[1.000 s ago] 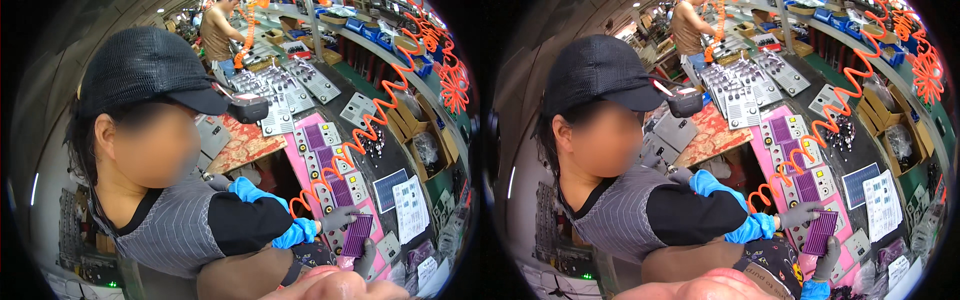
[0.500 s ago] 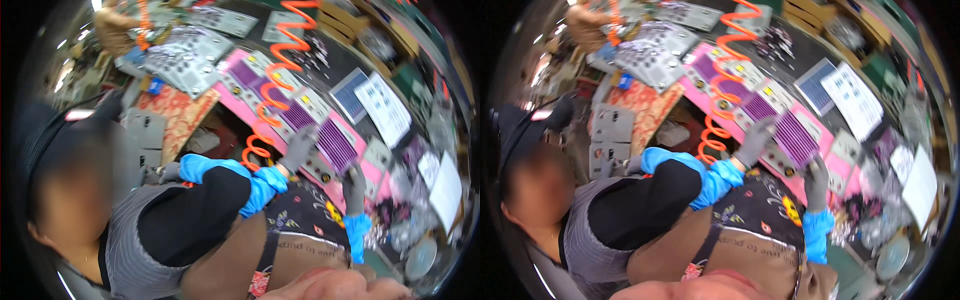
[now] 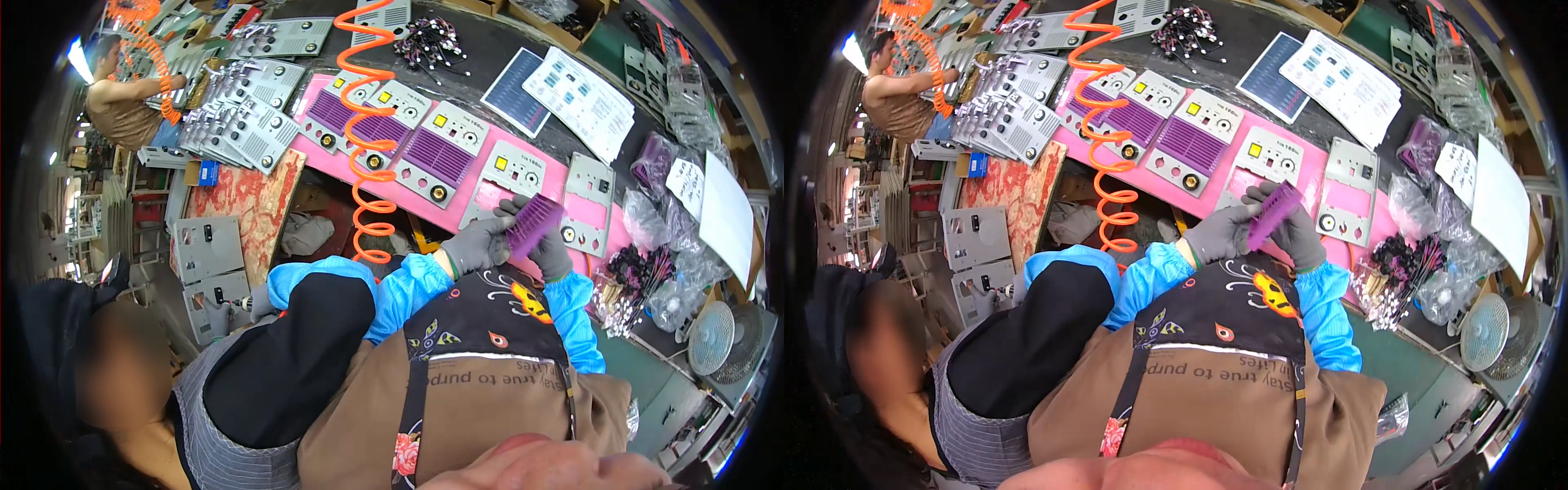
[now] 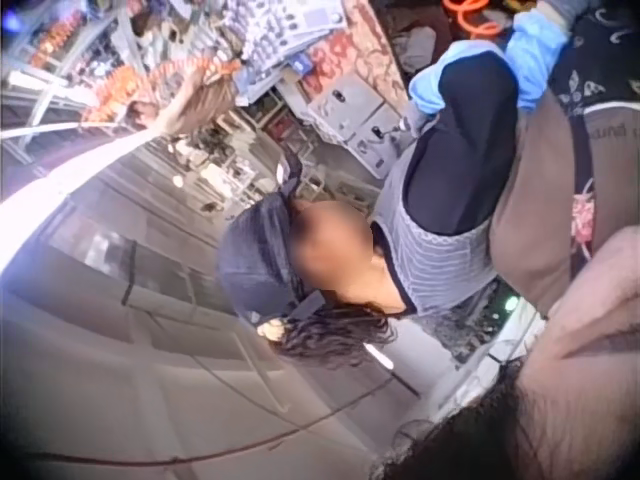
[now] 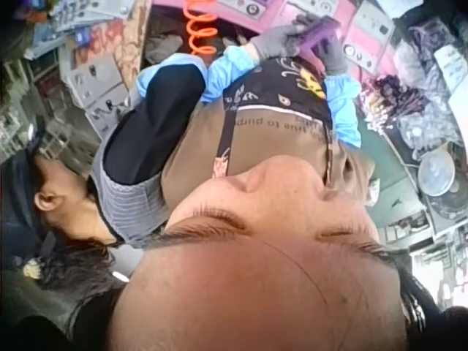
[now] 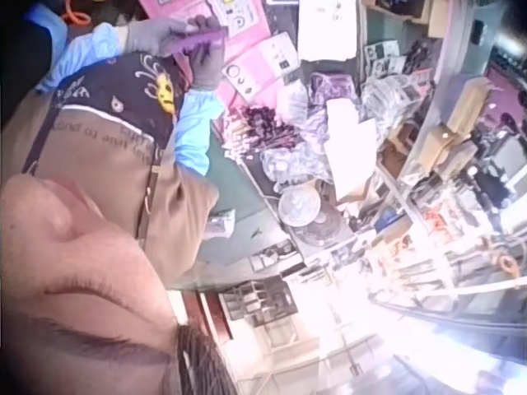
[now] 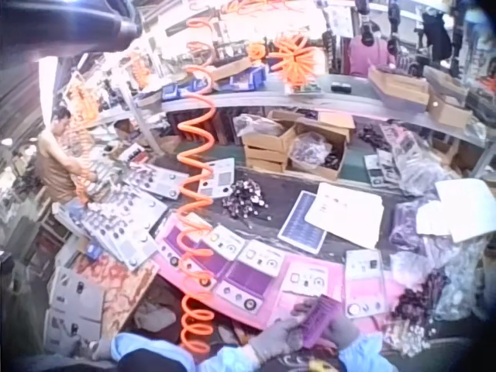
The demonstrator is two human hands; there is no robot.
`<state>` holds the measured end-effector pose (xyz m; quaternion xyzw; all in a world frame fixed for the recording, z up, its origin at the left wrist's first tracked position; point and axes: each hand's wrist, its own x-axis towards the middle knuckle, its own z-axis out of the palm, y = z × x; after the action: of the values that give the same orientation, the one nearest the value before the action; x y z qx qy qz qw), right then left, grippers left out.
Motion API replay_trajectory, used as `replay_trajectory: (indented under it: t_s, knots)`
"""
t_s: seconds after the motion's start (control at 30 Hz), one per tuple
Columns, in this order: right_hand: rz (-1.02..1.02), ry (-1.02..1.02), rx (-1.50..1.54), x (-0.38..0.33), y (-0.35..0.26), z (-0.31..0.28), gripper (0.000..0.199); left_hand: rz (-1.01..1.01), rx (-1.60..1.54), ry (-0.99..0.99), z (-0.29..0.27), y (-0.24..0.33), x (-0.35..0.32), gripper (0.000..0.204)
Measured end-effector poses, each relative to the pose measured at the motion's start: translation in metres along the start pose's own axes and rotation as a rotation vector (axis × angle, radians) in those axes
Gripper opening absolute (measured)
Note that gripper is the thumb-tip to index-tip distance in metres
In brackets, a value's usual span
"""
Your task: The person reviews a printed instruction sheet and then assembles electronic components on a workbench. They handle purple plastic grilles and grey metal chassis units, placing the grilles onto the chassis. The person also moves a bundle of wires and other small parts on the table.
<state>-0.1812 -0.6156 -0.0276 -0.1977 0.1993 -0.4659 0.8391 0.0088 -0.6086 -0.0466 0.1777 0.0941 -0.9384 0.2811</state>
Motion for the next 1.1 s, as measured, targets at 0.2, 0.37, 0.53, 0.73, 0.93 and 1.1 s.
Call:
replay_trajectory:
  t_s: [0.2, 0.37, 0.53, 0.73, 0.93, 1.1]
  knots:
    - [-0.211, 0.323, -0.280, -0.007, -0.002, -0.011, 0.037, 0.044, 0.678, 0.458, 0.035, 0.022, -0.029, 0.047]
    - [-0.088, 0.533, -0.417, -0.025, 0.006, -0.040, 0.032, 0.380, 0.955, 0.570, 0.012, 0.041, -0.048, 0.046]
    - [0.181, 0.704, -0.682, -0.038, 0.016, -0.025, 0.044, 0.274, 1.085, 0.690, -0.007, 0.036, -0.052, 0.038]
    - [0.405, 0.631, -0.852, -0.035, 0.009, -0.025, 0.040, 0.355, 1.065, 0.697, -0.010, 0.043, -0.041, 0.037]
    - [0.341, 0.771, -1.065, -0.010, 0.012, -0.029, 0.056, 0.419, 1.090, 0.736, -0.018, 0.053, -0.023, 0.037]
    - [0.322, 0.747, -1.057, -0.006, 0.017, -0.047, 0.065, 0.465, 1.164, 0.806, -0.016, 0.056, -0.011, 0.032]
